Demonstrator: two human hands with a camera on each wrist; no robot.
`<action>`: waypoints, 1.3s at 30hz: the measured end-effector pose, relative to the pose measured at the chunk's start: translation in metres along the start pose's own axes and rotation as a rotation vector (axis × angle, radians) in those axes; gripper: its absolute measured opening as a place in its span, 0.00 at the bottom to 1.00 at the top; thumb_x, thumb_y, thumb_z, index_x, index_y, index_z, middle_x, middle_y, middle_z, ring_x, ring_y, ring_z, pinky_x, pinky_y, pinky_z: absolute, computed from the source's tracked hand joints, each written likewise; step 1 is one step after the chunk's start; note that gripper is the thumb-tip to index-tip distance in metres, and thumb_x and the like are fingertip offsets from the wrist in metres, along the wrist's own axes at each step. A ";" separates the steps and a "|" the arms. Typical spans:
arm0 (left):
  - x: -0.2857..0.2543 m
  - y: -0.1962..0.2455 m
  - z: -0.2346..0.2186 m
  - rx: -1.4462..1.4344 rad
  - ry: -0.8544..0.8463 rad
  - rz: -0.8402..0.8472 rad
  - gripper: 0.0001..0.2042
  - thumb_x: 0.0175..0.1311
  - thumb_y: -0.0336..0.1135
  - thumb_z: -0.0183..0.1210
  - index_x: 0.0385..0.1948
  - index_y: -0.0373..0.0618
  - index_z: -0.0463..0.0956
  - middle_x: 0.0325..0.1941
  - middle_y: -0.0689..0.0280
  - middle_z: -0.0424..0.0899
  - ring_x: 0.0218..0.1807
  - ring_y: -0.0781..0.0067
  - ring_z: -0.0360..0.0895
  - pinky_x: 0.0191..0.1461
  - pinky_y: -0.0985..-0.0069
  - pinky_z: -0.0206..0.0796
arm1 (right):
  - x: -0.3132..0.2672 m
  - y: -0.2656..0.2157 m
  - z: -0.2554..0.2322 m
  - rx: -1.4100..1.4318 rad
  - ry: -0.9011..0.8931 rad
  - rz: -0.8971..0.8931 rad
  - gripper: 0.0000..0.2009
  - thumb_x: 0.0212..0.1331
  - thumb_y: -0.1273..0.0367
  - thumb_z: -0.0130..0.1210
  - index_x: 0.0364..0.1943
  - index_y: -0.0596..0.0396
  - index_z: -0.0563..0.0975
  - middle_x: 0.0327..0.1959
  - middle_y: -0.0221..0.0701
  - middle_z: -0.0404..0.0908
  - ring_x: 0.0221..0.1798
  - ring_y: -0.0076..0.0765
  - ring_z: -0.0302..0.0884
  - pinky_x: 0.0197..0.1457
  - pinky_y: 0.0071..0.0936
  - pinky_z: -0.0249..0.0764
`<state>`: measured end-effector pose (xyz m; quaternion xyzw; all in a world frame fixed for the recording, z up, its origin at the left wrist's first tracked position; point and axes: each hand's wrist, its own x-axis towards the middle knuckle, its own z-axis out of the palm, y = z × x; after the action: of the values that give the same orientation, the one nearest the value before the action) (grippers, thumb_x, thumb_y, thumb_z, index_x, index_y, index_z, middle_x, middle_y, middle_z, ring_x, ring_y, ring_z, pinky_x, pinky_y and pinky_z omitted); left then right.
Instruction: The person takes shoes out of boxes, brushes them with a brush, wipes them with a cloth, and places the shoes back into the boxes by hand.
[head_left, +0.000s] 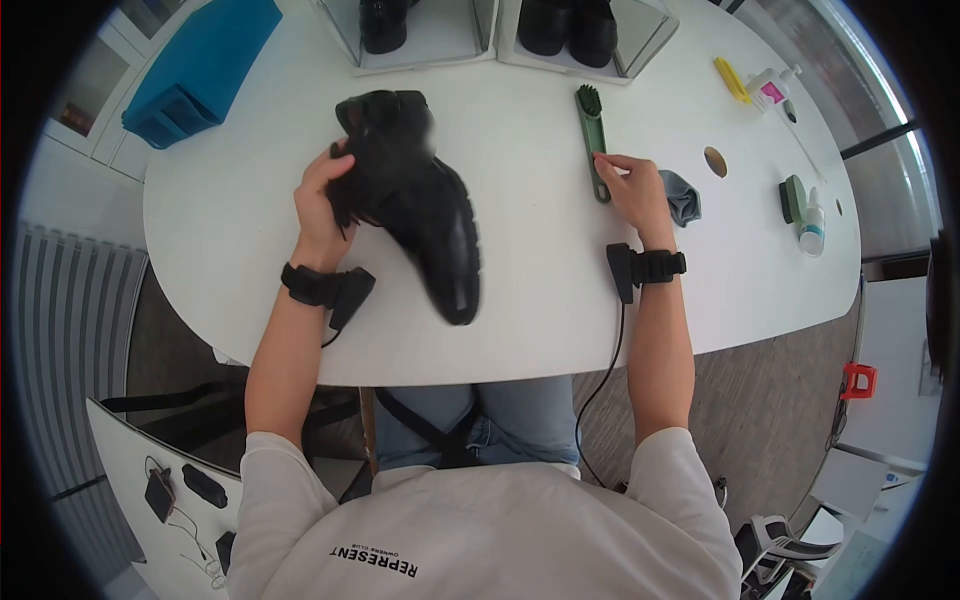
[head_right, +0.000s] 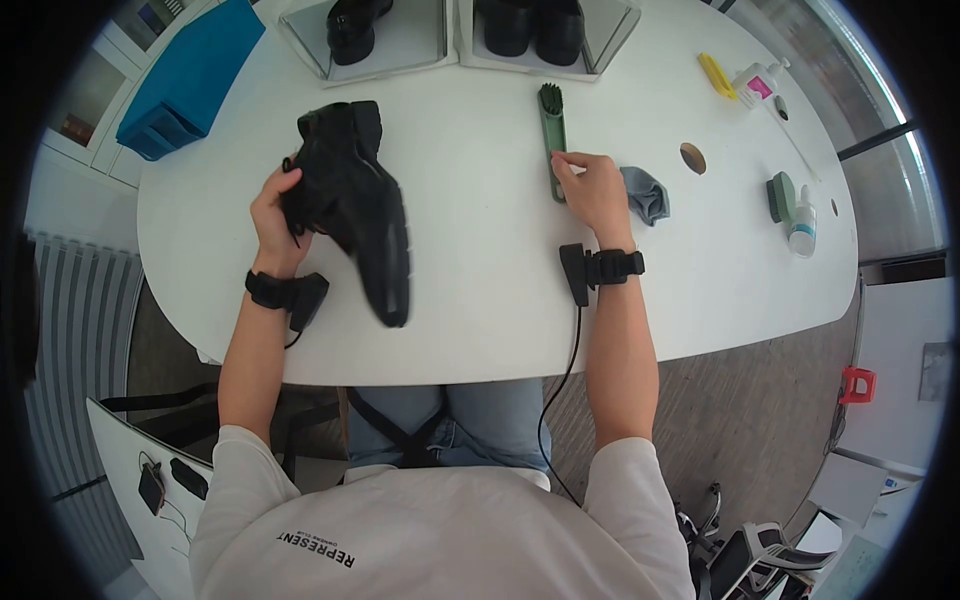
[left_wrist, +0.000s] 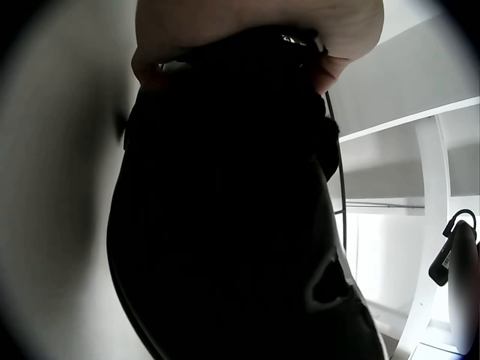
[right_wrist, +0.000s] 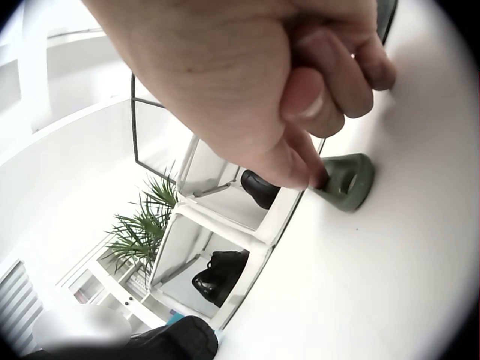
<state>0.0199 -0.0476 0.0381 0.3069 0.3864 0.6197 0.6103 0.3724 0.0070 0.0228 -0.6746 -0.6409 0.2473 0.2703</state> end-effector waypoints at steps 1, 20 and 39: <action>0.001 0.001 -0.005 -0.034 -0.005 -0.059 0.18 0.58 0.35 0.50 0.49 0.37 0.71 0.43 0.62 0.79 0.45 0.70 0.76 0.51 0.74 0.68 | -0.001 -0.002 -0.001 0.022 -0.013 0.031 0.16 0.58 0.60 0.53 0.43 0.53 0.83 0.16 0.33 0.79 0.20 0.28 0.76 0.29 0.27 0.70; 0.011 -0.004 -0.015 0.147 -0.128 0.005 0.19 0.57 0.36 0.52 0.48 0.37 0.71 0.44 0.62 0.79 0.46 0.70 0.77 0.52 0.75 0.69 | 0.015 0.052 -0.077 -0.271 0.116 -0.009 0.15 0.51 0.62 0.63 0.36 0.58 0.78 0.20 0.31 0.77 0.24 0.29 0.74 0.31 0.27 0.70; 0.006 -0.007 0.008 0.559 -0.509 0.301 0.24 0.60 0.34 0.60 0.59 0.41 0.68 0.63 0.61 0.70 0.64 0.67 0.65 0.68 0.65 0.54 | -0.046 -0.056 -0.044 -0.058 0.078 -0.469 0.08 0.50 0.81 0.53 0.34 0.60 0.79 0.32 0.33 0.78 0.31 0.31 0.75 0.39 0.23 0.72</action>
<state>0.0297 -0.0407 0.0359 0.6577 0.3271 0.4774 0.4821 0.3584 -0.0396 0.0927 -0.5239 -0.7759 0.1331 0.3253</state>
